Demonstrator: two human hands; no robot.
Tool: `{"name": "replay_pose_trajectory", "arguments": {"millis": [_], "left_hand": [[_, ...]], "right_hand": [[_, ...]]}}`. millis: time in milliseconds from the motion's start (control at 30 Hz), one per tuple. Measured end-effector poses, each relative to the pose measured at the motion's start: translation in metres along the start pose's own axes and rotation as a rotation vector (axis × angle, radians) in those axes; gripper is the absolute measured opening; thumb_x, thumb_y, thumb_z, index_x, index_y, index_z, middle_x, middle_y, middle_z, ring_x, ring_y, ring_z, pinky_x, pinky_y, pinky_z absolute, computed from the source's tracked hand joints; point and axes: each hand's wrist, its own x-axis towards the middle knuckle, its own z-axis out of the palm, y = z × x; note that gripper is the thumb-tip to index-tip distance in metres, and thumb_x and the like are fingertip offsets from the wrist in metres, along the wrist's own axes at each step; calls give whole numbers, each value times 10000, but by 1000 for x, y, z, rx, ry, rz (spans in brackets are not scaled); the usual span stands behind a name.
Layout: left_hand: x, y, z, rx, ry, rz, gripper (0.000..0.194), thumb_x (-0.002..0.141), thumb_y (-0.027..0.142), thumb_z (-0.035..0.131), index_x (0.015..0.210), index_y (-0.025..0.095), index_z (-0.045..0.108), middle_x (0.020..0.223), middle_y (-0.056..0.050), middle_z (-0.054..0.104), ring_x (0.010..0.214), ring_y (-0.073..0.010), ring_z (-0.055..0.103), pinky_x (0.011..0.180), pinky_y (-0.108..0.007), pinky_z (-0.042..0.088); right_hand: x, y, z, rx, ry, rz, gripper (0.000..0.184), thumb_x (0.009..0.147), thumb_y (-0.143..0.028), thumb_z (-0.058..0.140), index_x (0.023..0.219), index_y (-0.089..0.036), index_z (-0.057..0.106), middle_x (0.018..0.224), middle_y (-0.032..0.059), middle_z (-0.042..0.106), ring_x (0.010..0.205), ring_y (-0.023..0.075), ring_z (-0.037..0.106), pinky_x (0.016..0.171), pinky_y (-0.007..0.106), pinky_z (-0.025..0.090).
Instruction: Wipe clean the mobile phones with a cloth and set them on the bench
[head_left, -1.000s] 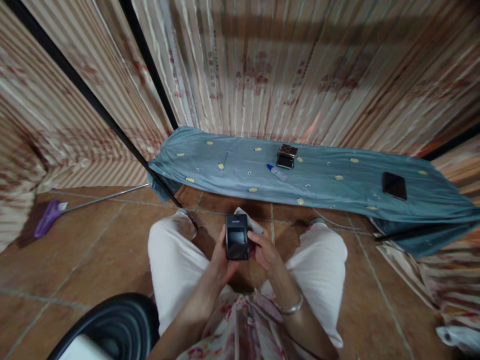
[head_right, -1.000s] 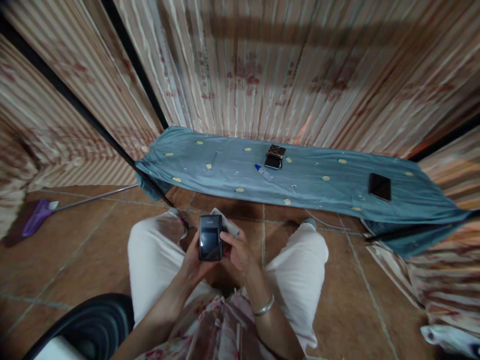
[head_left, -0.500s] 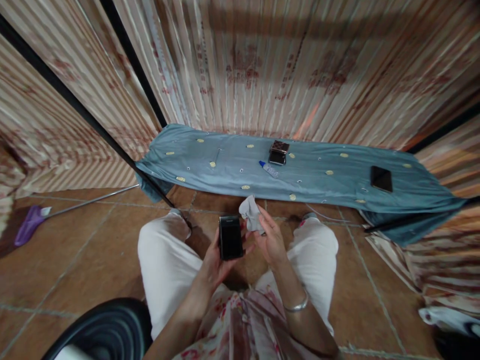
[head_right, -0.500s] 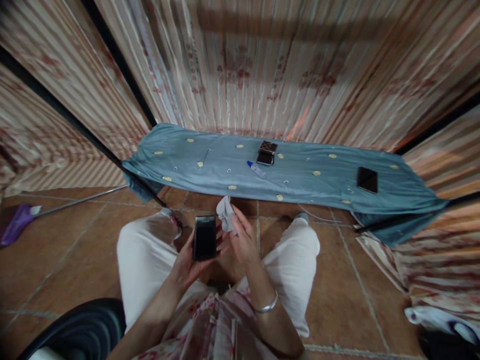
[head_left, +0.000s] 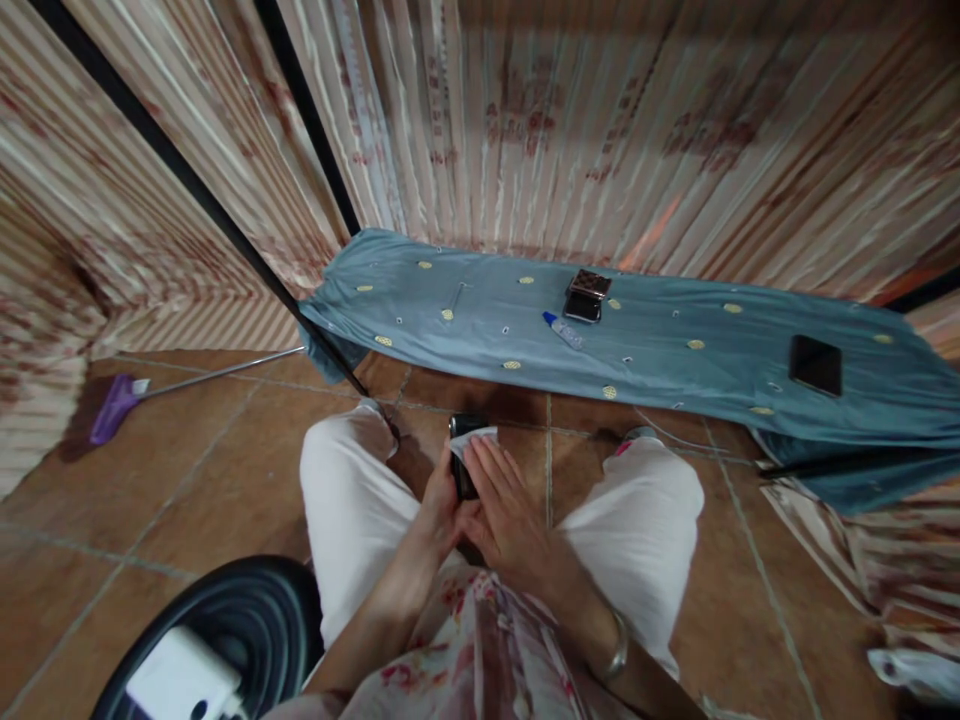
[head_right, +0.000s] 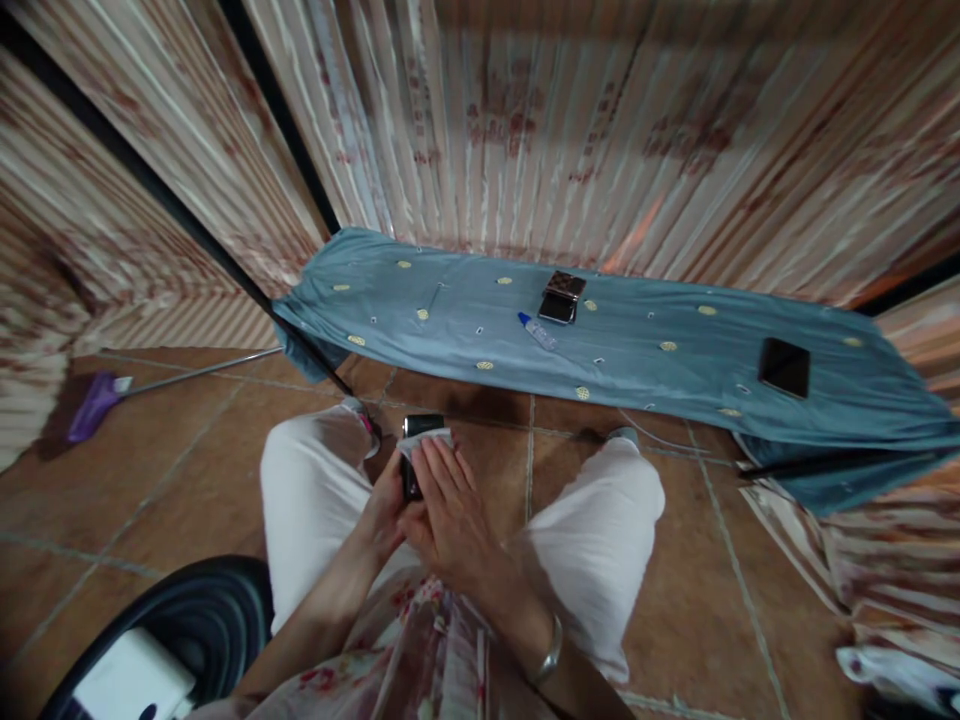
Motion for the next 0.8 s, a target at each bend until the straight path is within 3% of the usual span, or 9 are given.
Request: {"name": "replay_pose_trajectory", "arguments": {"millis": [133, 267, 467, 667, 800], "left_hand": [[-22, 13, 0, 12, -27, -24, 514, 786, 348, 639, 1294, 301, 575, 1391, -13, 551, 1385, -265, 372, 1053, -397, 430], [-30, 18, 5, 66, -87, -82, 548, 812, 292, 622, 1338, 400, 511, 1522, 89, 360, 1447, -214, 235, 1096, -361, 389], [-32, 6, -3, 46, -133, -76, 604, 789, 239, 648, 1340, 434, 495, 1480, 79, 428, 1453, -191, 216, 1128, -380, 349], [-30, 19, -3, 30, -41, -76, 589, 840, 377, 613, 1397, 412, 423, 1538, 78, 332, 1440, -213, 254, 1103, -378, 379], [-32, 25, 3, 32, -89, -72, 600, 837, 367, 622, 1404, 384, 426, 1523, 49, 372, 1427, -209, 290, 1116, -349, 356]], "right_hand": [[-10, -7, -1, -39, -24, -49, 694, 949, -386, 430, 1515, -97, 151, 1529, 177, 322, 1450, 272, 215, 1149, 501, 277], [1, 6, -1, -40, -32, -23, 713, 938, -391, 450, 1521, -126, 135, 1545, 157, 296, 1454, 266, 201, 1169, 509, 214], [19, 16, 0, 1, -6, 30, 679, 959, -367, 406, 1528, -166, 93, 1561, 123, 273, 1462, 238, 181, 1174, 514, 206], [-10, -1, 4, 114, -49, -1, 613, 966, -190, 351, 1528, -185, 104, 1560, 107, 277, 1448, 225, 230, 1165, 484, 295], [-20, 6, 9, 184, 71, 8, 602, 960, -86, 304, 1515, -281, 177, 1512, 55, 383, 1405, 196, 334, 1136, 425, 380]]}}
